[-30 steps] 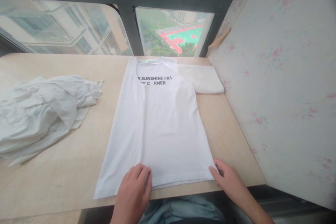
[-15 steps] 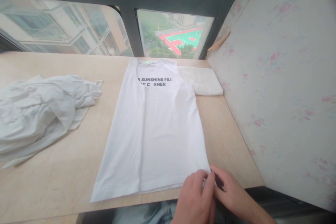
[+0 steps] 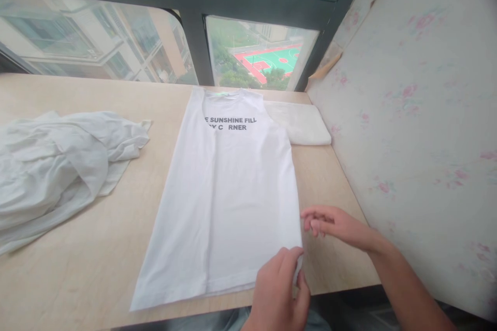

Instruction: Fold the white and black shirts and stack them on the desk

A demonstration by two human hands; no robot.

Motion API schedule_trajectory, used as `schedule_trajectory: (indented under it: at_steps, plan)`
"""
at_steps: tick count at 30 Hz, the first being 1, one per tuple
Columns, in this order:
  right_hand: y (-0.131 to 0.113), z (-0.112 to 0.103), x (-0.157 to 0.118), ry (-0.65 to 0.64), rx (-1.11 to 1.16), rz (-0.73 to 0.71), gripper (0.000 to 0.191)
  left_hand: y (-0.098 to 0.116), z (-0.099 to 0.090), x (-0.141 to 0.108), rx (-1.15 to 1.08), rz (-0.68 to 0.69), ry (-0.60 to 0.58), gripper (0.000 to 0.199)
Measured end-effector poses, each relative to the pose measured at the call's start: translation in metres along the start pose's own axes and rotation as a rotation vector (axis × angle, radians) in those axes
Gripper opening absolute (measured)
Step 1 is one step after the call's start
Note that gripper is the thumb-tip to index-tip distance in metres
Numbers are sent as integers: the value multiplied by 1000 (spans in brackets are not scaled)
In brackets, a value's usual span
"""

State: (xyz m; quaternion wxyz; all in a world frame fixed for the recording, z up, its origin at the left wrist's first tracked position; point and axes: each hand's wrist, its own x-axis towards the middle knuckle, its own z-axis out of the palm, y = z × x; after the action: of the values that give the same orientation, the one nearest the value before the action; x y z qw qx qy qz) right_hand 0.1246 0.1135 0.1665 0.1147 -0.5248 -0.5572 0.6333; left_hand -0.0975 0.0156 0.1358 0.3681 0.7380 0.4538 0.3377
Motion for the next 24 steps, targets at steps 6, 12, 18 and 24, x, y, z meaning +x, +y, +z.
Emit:
schedule_trajectory:
  at_steps: [6, 12, 18, 24]
  plan:
    - [-49, -78, 148, 725, -254, 76, 46, 2, -2, -2, 98, 82, 11, 41]
    - [-78, -97, 222, 833, -424, 116, 32, 0, -2, -2, 111, 44, 38, 39]
    - [-117, -89, 237, 860, -658, 42, 34, 1, -23, -2, 96, 85, 86, 42]
    - [-168, -25, 281, 668, -877, -85, 28, -23, -60, -55, 228, -116, 227, 40]
